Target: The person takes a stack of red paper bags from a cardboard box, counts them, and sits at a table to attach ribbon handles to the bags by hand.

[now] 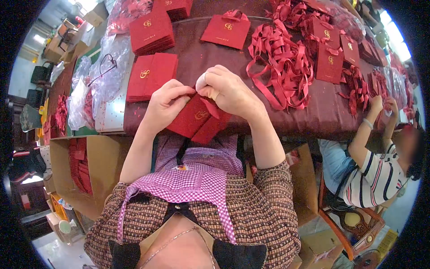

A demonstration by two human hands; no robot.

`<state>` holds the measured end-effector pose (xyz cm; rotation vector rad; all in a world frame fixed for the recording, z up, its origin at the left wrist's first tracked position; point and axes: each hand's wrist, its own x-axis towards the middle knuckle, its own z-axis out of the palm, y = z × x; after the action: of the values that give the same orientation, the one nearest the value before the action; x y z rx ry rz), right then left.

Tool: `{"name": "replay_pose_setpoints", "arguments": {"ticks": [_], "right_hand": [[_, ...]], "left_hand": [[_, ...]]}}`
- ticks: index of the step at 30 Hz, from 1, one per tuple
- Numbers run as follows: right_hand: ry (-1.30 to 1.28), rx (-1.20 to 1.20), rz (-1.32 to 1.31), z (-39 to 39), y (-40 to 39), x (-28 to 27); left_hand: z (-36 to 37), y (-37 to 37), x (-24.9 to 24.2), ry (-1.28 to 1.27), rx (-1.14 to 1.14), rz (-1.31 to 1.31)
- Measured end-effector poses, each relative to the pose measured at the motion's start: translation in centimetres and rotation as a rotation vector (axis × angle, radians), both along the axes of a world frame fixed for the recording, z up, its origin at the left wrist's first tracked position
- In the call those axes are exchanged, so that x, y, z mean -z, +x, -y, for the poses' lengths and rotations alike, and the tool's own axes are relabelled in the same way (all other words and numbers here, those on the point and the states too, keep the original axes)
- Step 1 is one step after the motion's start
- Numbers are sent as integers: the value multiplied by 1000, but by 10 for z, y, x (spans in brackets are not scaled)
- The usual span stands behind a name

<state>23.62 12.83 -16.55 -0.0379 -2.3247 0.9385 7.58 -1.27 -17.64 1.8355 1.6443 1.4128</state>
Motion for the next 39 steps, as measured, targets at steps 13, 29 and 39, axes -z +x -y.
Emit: {"name": "replay_pose_setpoints", "arguments": {"ticks": [13,29,39], "right_hand": [[3,-30,-124,13,-10,2],[-64,5,-80,-7,-3,4],[-255,73,67,-14,-14,19]], "left_hand": [[2,-1,12,-13,12,104],[7,-51,7,92,-349,801],[25,-1,-6,-68,-173,-246]]}}
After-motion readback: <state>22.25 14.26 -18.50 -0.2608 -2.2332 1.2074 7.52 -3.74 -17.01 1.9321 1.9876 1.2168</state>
